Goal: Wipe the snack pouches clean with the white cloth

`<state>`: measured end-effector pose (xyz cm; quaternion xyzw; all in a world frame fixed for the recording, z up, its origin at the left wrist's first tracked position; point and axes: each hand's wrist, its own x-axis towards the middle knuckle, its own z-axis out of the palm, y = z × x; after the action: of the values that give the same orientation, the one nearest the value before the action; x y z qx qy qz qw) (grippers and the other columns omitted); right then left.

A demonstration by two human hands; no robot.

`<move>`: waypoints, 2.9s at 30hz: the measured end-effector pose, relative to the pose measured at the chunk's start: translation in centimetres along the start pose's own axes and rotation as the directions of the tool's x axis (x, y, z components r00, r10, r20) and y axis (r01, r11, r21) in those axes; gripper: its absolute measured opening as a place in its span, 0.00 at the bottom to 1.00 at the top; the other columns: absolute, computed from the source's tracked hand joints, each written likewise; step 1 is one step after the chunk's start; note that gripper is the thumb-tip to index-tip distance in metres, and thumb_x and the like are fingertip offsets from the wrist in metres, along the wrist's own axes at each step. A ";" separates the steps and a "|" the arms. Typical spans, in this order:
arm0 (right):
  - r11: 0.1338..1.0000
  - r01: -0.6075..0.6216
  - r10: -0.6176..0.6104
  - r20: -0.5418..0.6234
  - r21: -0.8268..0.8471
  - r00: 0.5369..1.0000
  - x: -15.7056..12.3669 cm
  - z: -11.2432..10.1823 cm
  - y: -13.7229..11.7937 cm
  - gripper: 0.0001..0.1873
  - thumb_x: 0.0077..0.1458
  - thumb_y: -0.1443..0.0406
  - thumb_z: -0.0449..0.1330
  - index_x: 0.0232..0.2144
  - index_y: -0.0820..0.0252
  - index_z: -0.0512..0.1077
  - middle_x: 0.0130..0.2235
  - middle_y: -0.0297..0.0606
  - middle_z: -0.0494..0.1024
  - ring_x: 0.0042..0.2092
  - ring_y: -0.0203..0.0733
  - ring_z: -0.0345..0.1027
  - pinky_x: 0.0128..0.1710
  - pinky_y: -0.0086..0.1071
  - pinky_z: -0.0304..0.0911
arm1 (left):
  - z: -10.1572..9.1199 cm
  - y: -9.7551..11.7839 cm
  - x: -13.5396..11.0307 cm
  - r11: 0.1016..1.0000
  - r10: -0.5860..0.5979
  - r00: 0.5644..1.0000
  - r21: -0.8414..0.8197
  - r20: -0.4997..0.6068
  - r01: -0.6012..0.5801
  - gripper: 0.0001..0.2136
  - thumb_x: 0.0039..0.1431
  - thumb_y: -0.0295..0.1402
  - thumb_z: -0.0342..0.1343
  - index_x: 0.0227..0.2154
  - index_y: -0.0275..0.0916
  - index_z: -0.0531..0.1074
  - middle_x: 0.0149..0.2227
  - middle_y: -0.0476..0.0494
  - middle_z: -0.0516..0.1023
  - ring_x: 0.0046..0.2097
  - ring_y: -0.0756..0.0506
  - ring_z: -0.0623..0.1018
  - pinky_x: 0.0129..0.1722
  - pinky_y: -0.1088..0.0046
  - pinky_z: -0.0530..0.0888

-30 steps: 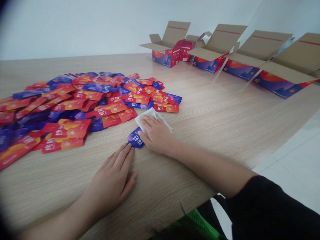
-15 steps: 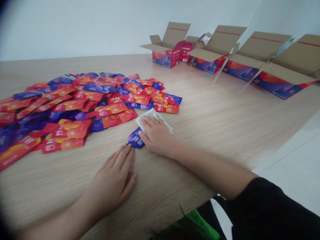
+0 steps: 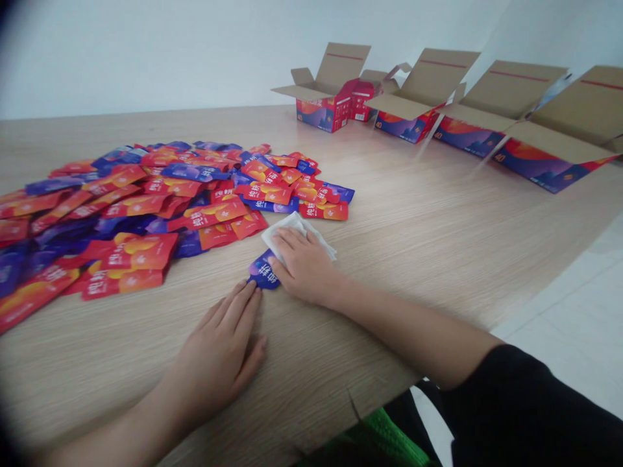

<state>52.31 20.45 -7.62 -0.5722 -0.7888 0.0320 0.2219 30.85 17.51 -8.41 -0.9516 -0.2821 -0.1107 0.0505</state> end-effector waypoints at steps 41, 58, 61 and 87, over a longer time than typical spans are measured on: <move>0.973 0.192 -0.203 0.076 0.130 0.976 -0.5 -0.2 -1.5 0.24 0.68 0.61 0.44 0.60 0.65 0.65 0.63 0.47 0.67 0.66 0.44 0.55 0.66 0.46 0.49 | -0.1 -0.1 0.0 1.000 0.022 1.000 0.018 -0.020 -0.022 0.26 0.61 0.36 0.47 0.54 0.18 0.67 0.56 0.17 0.71 0.60 0.27 0.70 0.54 0.50 0.74; 0.993 0.122 -0.122 0.070 0.006 0.990 0.0 -0.2 -0.2 0.26 0.69 0.60 0.43 0.62 0.67 0.63 0.65 0.46 0.65 0.66 0.45 0.54 0.66 0.44 0.48 | 0.0 -0.1 0.0 1.000 0.006 1.000 0.018 -0.006 -0.006 0.26 0.61 0.37 0.47 0.56 0.20 0.66 0.58 0.19 0.69 0.61 0.28 0.69 0.55 0.51 0.73; 0.998 -0.011 0.013 0.027 -0.054 1.000 0.4 -0.2 1.5 0.28 0.68 0.59 0.43 0.63 0.69 0.61 0.65 0.48 0.63 0.66 0.49 0.54 0.65 0.47 0.50 | 0.0 -0.1 0.0 1.000 0.005 1.000 0.022 -0.003 -0.005 0.27 0.61 0.37 0.47 0.56 0.19 0.66 0.59 0.18 0.69 0.61 0.28 0.69 0.55 0.51 0.74; 0.974 0.225 -0.227 0.099 0.032 0.969 -1.2 0.4 -3.2 0.28 0.68 0.57 0.44 0.63 0.69 0.62 0.66 0.49 0.61 0.68 0.47 0.49 0.68 0.46 0.43 | -0.3 0.0 0.2 1.000 0.004 1.000 0.012 -0.001 -0.004 0.24 0.61 0.36 0.47 0.51 0.19 0.70 0.54 0.17 0.73 0.59 0.27 0.71 0.54 0.50 0.74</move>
<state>49.66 18.33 -7.36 -0.4739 -0.8588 0.0438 0.1893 30.93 17.55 -8.08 -0.9518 -0.2807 -0.1095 0.0565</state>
